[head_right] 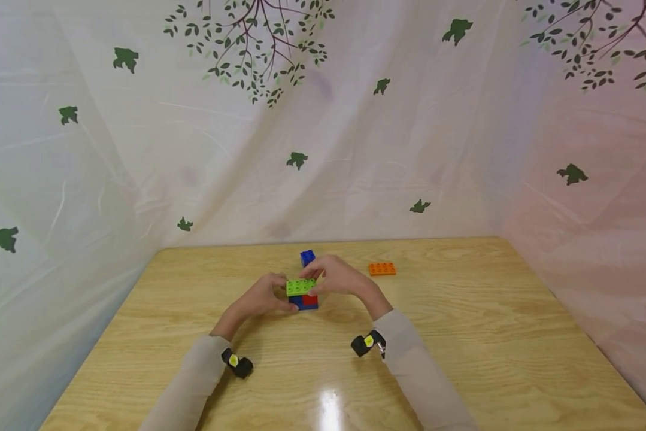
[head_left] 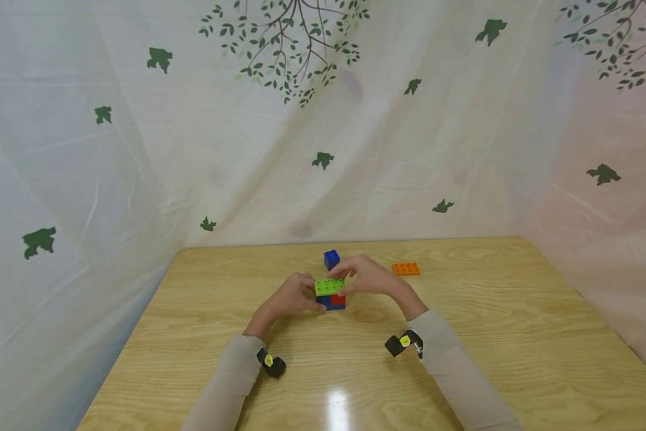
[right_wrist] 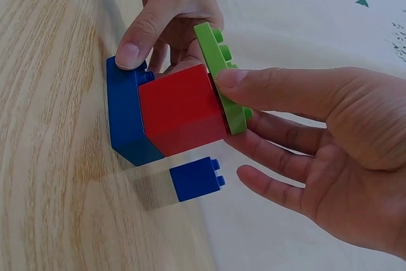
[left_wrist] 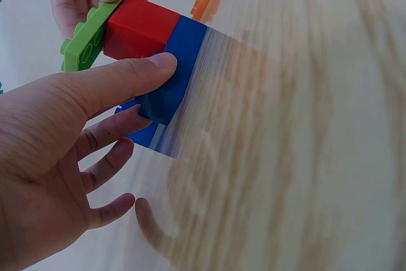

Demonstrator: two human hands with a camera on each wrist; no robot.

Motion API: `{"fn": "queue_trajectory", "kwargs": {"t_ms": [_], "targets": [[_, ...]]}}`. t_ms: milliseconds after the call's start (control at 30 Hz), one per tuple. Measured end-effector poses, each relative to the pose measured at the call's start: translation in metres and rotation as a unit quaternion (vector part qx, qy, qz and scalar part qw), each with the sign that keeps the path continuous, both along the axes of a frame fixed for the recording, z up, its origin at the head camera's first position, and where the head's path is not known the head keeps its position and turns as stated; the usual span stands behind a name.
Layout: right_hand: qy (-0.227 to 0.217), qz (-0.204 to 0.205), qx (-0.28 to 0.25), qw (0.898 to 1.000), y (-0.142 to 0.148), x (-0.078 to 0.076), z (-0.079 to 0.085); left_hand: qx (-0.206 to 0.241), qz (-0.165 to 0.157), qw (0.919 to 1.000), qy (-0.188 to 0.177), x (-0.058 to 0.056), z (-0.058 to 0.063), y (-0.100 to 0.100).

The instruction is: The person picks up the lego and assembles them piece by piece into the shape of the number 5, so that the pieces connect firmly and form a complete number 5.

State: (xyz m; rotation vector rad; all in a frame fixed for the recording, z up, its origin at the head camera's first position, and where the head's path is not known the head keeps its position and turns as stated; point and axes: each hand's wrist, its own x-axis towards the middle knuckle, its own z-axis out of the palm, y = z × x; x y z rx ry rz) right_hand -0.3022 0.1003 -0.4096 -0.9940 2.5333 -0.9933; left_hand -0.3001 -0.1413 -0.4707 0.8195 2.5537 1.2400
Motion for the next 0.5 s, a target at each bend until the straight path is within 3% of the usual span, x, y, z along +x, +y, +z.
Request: {"fn": "queue_trajectory", "kwargs": {"t_ms": [500], "targets": [[-0.01, -0.005, -0.002, 1.0, 0.0029, -0.002, -0.001, 0.007, -0.006, 0.9999, -0.004, -0.0013, -0.0008, 0.0004]]}}
